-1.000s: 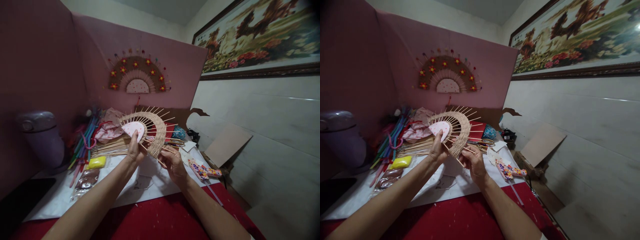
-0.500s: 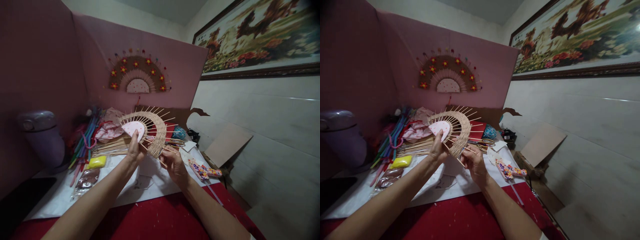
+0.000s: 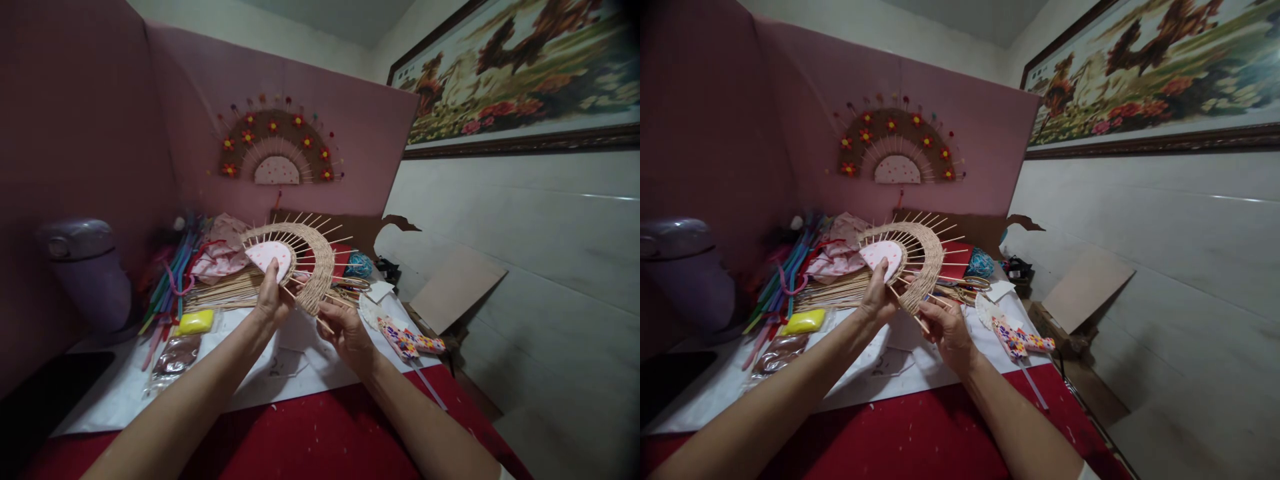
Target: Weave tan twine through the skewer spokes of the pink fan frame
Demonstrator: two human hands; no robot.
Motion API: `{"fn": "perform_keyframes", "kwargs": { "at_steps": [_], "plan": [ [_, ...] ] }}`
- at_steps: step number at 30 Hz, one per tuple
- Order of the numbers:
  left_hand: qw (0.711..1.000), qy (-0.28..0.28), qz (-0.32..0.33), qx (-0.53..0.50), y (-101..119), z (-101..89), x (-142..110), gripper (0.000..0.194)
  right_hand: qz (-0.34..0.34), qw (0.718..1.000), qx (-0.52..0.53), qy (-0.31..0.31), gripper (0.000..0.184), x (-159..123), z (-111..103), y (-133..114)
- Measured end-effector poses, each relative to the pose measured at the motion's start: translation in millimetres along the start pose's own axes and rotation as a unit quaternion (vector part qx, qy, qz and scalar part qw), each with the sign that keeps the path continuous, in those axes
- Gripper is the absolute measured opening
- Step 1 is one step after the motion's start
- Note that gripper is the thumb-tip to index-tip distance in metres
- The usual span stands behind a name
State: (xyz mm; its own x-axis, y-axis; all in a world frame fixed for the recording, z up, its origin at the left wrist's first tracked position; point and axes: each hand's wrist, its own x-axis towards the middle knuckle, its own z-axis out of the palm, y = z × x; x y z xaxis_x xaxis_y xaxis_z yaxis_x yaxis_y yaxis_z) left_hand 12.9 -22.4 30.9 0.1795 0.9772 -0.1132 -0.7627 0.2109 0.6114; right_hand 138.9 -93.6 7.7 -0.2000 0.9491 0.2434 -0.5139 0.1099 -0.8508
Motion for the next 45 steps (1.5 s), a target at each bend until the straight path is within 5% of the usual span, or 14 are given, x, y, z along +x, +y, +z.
{"fn": "perform_keyframes", "kwargs": {
  "at_steps": [8, 17, 20, 24, 28, 33, 37, 41, 45],
  "plan": [
    [1.0, 0.004, 0.011, 0.016, 1, 3.9, -4, 0.042, 0.017, 1.0, 0.019, -0.001, 0.013, 1, 0, 1],
    [0.998, 0.043, 0.039, -0.019, 4, 9.1, -7, 0.037, -0.07, 0.986, -0.149, 0.018, 0.029, 0, -3, 10],
    [0.999, 0.028, 0.029, -0.023, 3, 8.7, -6, 0.043, -0.116, 0.968, -0.223, 0.023, 0.015, -1, -1, 11],
    [0.998, -0.038, 0.045, -0.027, -2, 6.0, -4, 0.045, -0.192, 0.915, -0.352, 0.031, 0.033, -4, 4, 13],
    [0.991, -0.123, 0.051, -0.007, -12, 5.5, -7, 0.049, -0.205, 0.877, -0.42, 0.108, 0.034, -1, 5, 18],
    [0.985, -0.161, 0.061, 0.02, -26, 13.8, -19, 0.047, -0.199, 0.935, -0.265, 0.127, 0.026, 8, 2, 20],
    [0.983, -0.115, 0.133, 0.049, -34, 16.8, -24, 0.022, -0.117, 0.981, -0.048, 0.15, 0.028, 13, -3, 15],
    [0.971, -0.09, 0.158, 0.155, -41, 13.9, -29, 0.002, -0.046, 0.984, 0.092, 0.148, 0.028, 19, -14, 12],
    [0.943, -0.117, 0.187, 0.249, -46, 14.1, -32, 0.012, -0.023, 0.979, 0.147, 0.137, 0.026, 24, -23, 13]
  ]
}}
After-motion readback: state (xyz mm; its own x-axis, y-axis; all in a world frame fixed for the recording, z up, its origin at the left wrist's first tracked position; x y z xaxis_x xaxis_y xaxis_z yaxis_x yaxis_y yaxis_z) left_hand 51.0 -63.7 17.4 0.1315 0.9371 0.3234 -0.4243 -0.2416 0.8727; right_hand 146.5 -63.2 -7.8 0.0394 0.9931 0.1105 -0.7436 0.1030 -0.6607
